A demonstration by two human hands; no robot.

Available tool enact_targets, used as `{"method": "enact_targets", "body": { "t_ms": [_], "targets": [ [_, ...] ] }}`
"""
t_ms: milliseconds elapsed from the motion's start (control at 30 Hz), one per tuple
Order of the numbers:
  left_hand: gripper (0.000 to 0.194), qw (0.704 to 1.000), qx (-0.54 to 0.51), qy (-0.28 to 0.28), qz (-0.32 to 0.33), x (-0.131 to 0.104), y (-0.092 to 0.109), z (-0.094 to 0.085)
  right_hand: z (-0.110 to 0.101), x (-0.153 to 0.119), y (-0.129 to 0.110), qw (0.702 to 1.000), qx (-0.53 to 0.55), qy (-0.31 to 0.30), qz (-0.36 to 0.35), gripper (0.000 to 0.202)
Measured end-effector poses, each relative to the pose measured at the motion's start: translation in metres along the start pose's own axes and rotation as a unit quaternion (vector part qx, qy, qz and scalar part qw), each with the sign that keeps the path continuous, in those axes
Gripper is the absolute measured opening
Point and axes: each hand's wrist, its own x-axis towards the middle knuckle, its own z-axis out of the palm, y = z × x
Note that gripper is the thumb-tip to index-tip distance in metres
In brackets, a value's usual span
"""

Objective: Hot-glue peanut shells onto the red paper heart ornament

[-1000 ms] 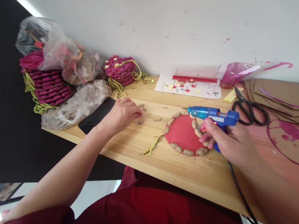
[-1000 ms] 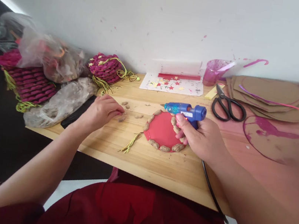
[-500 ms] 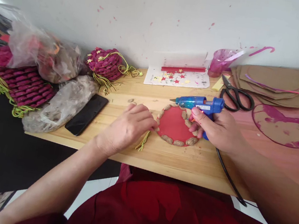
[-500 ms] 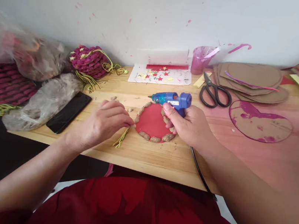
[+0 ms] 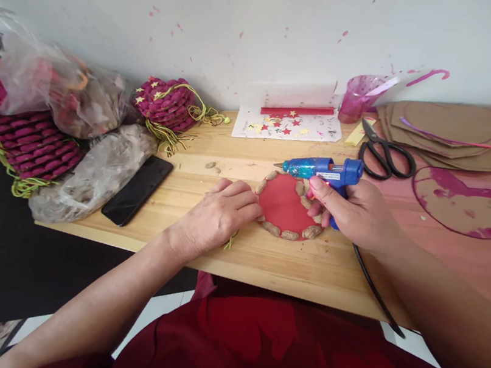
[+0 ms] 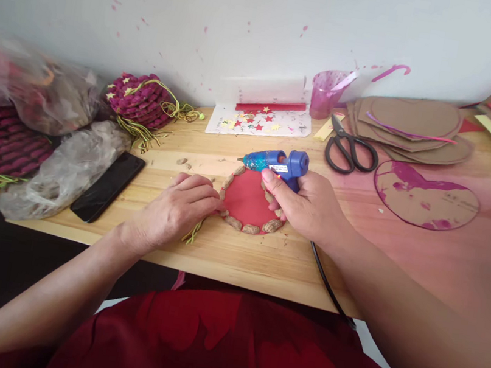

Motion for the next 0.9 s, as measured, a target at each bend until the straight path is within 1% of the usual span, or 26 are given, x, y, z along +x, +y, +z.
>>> {"method": "enact_targets", "body": {
  "t_ms": [67, 167, 267, 333, 433, 500, 700, 900],
  "targets": [
    [0.018, 1.0, -0.012, 0.006, -0.009, -0.002, -0.002, 0.001, 0.0, 0.0, -0.001, 1.0, 0.003, 0.0, 0.005, 0.053],
    [0.021, 0.998, -0.013, 0.042, -0.048, -0.007, -0.006, -0.001, 0.0, 0.0, -0.002, 1.0, 0.007, 0.003, 0.004, 0.053],
    [0.017, 0.994, -0.005, 0.071, -0.088, -0.012, -0.009, -0.004, -0.001, 0.0, -0.002, 1.0, 0.002, 0.002, -0.004, 0.054],
    [0.013, 0.992, -0.013, 0.079, -0.096, -0.014, -0.009, -0.005, -0.001, 0.0, -0.002, 1.0, 0.0, 0.001, -0.006, 0.053],
    [0.011, 0.991, -0.038, 0.097, -0.088, -0.015, -0.008, -0.001, 0.0, -0.001, -0.002, 1.0, 0.004, 0.002, -0.003, 0.052],
    [0.012, 0.99, -0.049, 0.105, -0.08, -0.014, -0.007, 0.003, 0.0, -0.001, -0.002, 1.0, 0.006, 0.003, -0.004, 0.052],
    [0.012, 0.994, -0.041, 0.081, -0.054, -0.006, -0.004, 0.007, 0.0, -0.001, -0.003, 1.0, 0.006, 0.004, -0.008, 0.051],
    [0.013, 0.997, -0.032, 0.062, -0.021, -0.002, -0.01, 0.008, -0.001, -0.002, -0.004, 1.0, 0.002, 0.003, -0.002, 0.053]
  ]
}}
